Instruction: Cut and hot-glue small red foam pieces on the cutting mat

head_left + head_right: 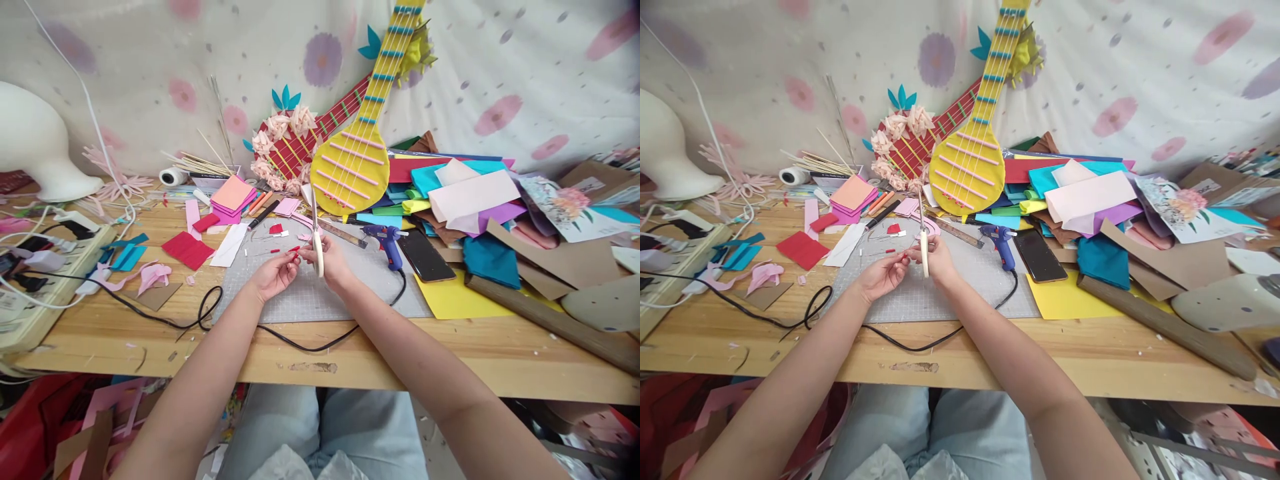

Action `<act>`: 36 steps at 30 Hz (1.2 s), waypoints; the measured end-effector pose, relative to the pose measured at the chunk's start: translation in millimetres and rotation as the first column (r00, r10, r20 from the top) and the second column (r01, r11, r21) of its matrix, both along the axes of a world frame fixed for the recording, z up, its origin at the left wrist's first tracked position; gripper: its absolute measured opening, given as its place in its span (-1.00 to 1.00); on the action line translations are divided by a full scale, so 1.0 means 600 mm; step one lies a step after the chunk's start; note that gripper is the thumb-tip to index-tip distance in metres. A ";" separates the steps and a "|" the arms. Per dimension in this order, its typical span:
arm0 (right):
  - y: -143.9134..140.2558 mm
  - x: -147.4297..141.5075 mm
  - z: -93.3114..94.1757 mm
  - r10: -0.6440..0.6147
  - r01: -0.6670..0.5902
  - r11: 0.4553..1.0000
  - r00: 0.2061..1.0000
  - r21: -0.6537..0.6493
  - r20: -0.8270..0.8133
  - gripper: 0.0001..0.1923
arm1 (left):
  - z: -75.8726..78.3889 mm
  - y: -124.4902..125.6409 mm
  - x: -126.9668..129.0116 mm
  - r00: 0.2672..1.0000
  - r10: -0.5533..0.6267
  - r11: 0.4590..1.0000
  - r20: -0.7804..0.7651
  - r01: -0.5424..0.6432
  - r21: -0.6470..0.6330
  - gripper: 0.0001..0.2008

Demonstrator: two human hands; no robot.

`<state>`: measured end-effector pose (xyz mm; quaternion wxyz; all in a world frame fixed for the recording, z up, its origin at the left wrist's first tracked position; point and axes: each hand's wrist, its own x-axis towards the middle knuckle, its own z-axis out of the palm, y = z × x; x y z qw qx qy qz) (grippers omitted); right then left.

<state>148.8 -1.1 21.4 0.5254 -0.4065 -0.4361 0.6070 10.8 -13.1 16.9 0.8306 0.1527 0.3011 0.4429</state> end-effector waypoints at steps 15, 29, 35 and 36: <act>-0.018 0.102 -0.016 -0.119 -0.199 0.958 0.376 0.206 0.919 -0.63 | 0.007 -0.004 0.001 0.988 0.108 0.993 0.109 -0.112 0.035 -0.79; -0.036 0.108 -0.003 -0.112 -0.327 0.921 0.299 0.212 0.948 -0.66 | 0.010 -0.006 -0.002 0.974 0.162 0.980 0.161 -0.178 0.090 -0.77; -0.041 0.107 -0.002 -0.092 -0.365 0.906 0.330 0.217 0.940 -0.63 | 0.003 -0.003 -0.007 0.972 0.158 0.979 0.173 -0.178 0.104 -0.76; -0.041 0.107 -0.002 -0.090 -0.364 0.906 0.330 0.215 0.940 -0.63 | 0.003 -0.003 -0.008 0.973 0.159 0.979 0.170 -0.178 0.103 -0.76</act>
